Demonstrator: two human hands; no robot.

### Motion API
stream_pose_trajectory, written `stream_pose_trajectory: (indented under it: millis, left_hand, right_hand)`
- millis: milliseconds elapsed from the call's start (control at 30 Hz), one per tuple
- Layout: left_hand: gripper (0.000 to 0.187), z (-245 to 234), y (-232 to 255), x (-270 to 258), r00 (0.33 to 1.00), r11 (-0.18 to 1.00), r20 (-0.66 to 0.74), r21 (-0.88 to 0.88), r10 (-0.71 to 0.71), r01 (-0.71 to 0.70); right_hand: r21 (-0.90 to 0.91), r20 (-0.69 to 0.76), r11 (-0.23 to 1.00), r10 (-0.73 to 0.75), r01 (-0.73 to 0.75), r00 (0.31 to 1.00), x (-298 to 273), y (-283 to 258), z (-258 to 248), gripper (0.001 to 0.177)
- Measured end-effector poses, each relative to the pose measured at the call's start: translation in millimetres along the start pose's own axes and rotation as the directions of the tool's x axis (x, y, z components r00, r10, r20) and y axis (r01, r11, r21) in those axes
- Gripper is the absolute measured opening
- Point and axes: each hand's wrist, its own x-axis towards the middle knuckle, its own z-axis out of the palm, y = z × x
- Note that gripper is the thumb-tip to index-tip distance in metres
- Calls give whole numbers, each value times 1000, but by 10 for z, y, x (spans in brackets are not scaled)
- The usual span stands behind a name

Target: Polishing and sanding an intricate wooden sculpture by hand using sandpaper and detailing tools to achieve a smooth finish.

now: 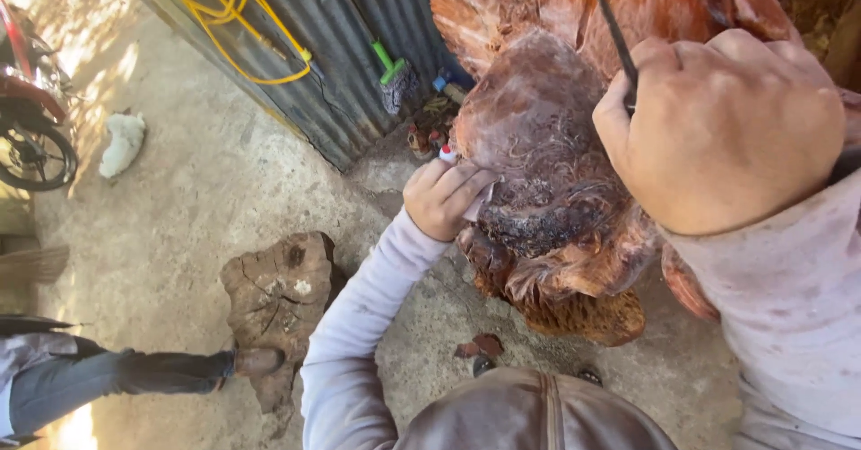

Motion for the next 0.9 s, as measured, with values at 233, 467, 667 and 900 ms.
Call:
stream_pose_trajectory:
  millis: [233,467,667,900]
  left_hand:
    - [9,270,71,93,990,993,-83,-27,116,-119]
    - [9,134,-362,-441,974,960,-91,-212,-207,184]
    - [28,243,-172,-56,993,984,-121,-178,-8,-13]
    - [14,274,87,-2,964,872,-137,-471,-226,137]
  right_hand:
    - [-34,-29,999,-5,4,1000,-76,22,13,31]
    - [53,85,998,42,-47,995,46,-30,-50,62]
    - [40,-72,998,43,-41,996,34,-16,-30,21]
    - [20,7,1000,11,-11,1000,-71,-15,-30,33]
